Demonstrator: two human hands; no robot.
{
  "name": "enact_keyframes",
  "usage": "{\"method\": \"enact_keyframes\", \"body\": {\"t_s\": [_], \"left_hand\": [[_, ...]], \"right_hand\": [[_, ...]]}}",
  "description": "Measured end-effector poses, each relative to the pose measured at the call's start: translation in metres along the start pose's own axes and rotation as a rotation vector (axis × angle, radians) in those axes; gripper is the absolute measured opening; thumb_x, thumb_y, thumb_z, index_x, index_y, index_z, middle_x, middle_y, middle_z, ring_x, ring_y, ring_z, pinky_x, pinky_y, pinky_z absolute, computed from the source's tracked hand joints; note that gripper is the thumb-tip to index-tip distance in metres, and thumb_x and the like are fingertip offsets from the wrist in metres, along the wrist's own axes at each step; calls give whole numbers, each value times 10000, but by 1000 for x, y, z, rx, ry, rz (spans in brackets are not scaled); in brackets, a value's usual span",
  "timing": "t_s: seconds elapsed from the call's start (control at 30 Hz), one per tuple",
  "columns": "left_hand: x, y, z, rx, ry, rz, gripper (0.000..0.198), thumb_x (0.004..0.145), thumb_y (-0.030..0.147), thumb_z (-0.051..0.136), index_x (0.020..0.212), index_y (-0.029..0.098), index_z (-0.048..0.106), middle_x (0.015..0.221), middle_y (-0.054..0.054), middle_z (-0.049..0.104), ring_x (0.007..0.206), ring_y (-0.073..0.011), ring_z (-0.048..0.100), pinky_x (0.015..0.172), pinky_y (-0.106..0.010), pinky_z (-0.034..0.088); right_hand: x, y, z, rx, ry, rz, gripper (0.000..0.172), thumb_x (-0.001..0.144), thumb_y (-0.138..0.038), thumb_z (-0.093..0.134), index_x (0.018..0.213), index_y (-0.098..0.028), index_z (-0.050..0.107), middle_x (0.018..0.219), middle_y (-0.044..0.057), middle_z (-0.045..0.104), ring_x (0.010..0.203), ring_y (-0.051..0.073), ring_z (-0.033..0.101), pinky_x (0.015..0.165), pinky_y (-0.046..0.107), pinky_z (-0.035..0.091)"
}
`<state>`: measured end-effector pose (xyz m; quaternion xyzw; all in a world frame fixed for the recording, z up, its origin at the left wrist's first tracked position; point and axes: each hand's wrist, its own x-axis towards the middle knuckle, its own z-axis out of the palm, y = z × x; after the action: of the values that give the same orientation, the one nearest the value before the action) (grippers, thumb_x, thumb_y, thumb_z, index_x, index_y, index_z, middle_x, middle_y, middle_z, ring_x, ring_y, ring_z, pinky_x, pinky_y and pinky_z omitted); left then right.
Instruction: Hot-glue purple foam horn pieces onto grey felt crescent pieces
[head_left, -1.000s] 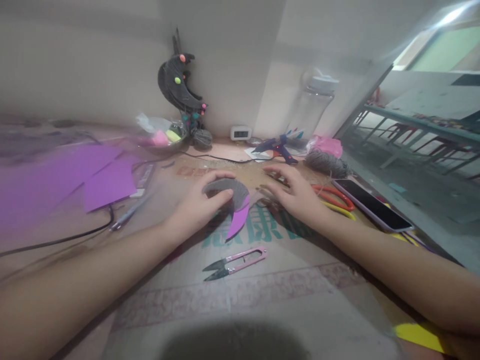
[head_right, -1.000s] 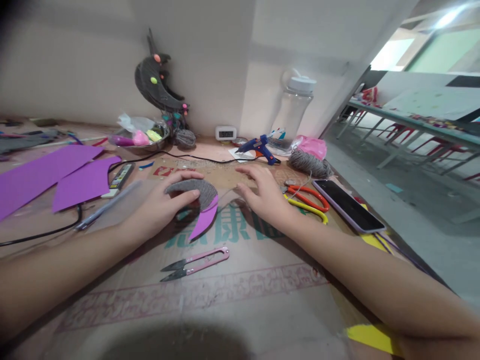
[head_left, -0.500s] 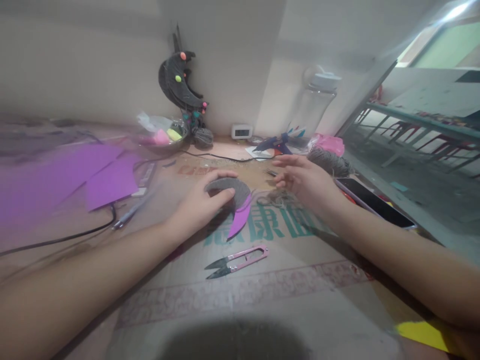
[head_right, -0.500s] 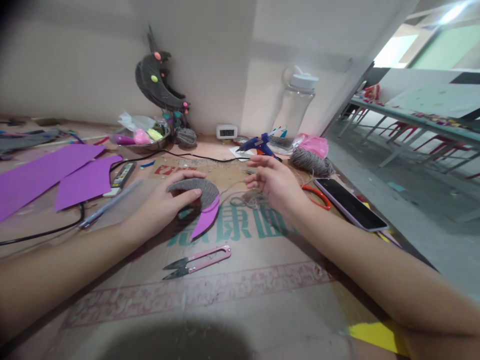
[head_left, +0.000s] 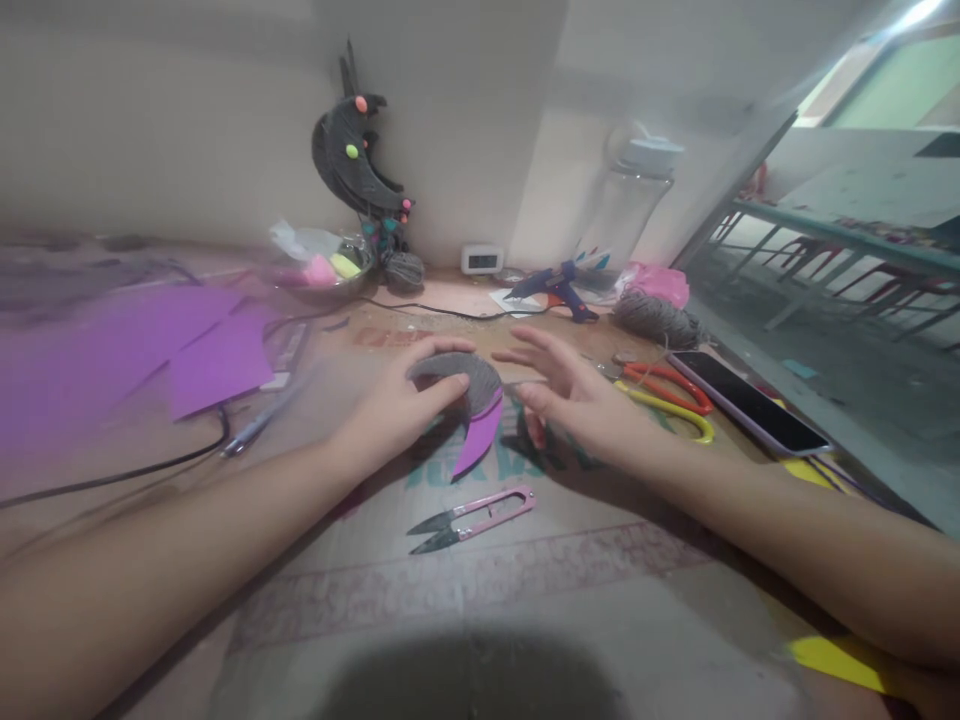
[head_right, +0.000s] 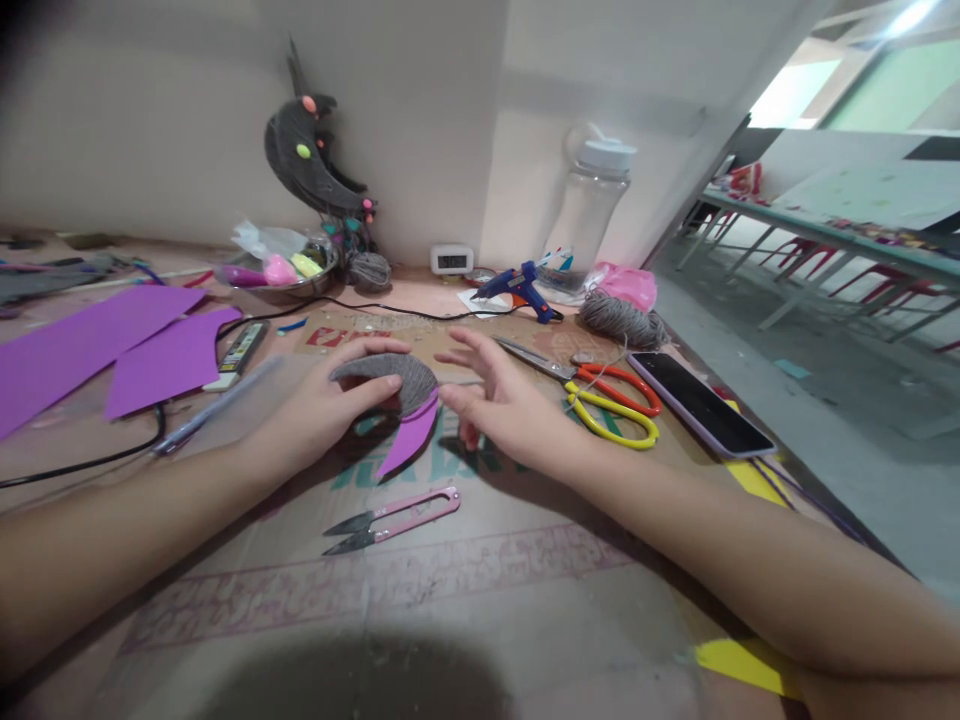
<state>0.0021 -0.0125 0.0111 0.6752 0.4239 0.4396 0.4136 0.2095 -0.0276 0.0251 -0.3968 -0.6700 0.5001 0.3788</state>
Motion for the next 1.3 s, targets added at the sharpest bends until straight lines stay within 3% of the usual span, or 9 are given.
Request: {"method": "enact_keyframes", "body": {"t_s": [0.13, 0.23, 0.3, 0.43, 0.5, 0.63, 1.03, 1.2, 1.3], "left_hand": [[0, 0, -1, 7, -5, 14, 292, 793, 259, 579, 1080, 218, 616, 1033, -31, 683, 943, -198, 624, 860, -323, 470], [0, 0, -1, 3, -15, 5, 297, 797, 256, 582, 1091, 220, 612, 1037, -33, 678, 932, -195, 625, 854, -320, 471], [0, 1, -1, 0, -15, -9, 302, 799, 260, 581, 1097, 220, 611, 1023, -33, 677, 908, -193, 627, 833, -316, 475], [0, 1, 0, -47, -15, -46, 311, 791, 269, 591, 1097, 215, 609, 972, -28, 679, 854, -181, 628, 784, -301, 483], [1, 1, 0, -75, -12, -60, 312, 782, 269, 595, 1089, 215, 610, 951, -24, 676, 835, -177, 626, 764, -298, 486], [2, 0, 0, -101, -13, -89, 331, 767, 268, 596, 1093, 211, 608, 916, -21, 674, 797, -168, 622, 733, -293, 488], [0, 0, 1, -125, -74, -125, 307, 762, 273, 593, 1065, 231, 621, 904, -13, 674, 796, -171, 627, 714, -287, 499], [0, 2, 2, -138, -80, -148, 291, 744, 255, 608, 1034, 244, 635, 829, 1, 682, 726, -164, 632, 670, -287, 511], [0, 1, 2, -122, -90, -149, 281, 743, 254, 607, 1022, 243, 642, 847, -12, 691, 721, -171, 638, 643, -288, 515]], "right_hand": [[-1, 9, 1, 66, -103, 77, 820, 834, -382, 620, 1474, -301, 113, 1460, 199, 369, 462, 34, 545, 410, 235, 461], [1, 12, -2, 125, -126, 137, 872, 824, -380, 630, 1486, -257, 76, 1226, 146, 591, 432, 51, 528, 385, 221, 434], [1, 11, -2, 101, -128, 176, 823, 832, -377, 621, 1477, -234, 129, 930, 40, 671, 419, 68, 506, 366, 202, 393], [1, 5, -1, -35, -45, 190, 554, 847, -351, 601, 1333, -189, 390, 570, -101, 479, 414, 61, 388, 378, 172, 287], [2, 4, -2, -111, 12, 157, 423, 839, -344, 609, 1209, -176, 490, 552, -109, 410, 441, 60, 361, 409, 178, 276], [5, 8, -6, -265, 71, 150, 274, 838, -364, 598, 1031, -171, 579, 608, -64, 479, 511, 81, 439, 465, 205, 322], [7, 9, -14, -501, 92, 124, 306, 783, -414, 658, 961, -170, 705, 583, -38, 523, 499, 84, 433, 470, 219, 321], [8, 9, -15, -449, -2, 142, 222, 751, -370, 684, 814, -158, 702, 667, 13, 642, 569, 107, 538, 537, 237, 413], [9, 10, -15, -445, 35, 144, 202, 750, -357, 679, 789, -158, 686, 645, 4, 631, 559, 104, 531, 537, 234, 416]]}}
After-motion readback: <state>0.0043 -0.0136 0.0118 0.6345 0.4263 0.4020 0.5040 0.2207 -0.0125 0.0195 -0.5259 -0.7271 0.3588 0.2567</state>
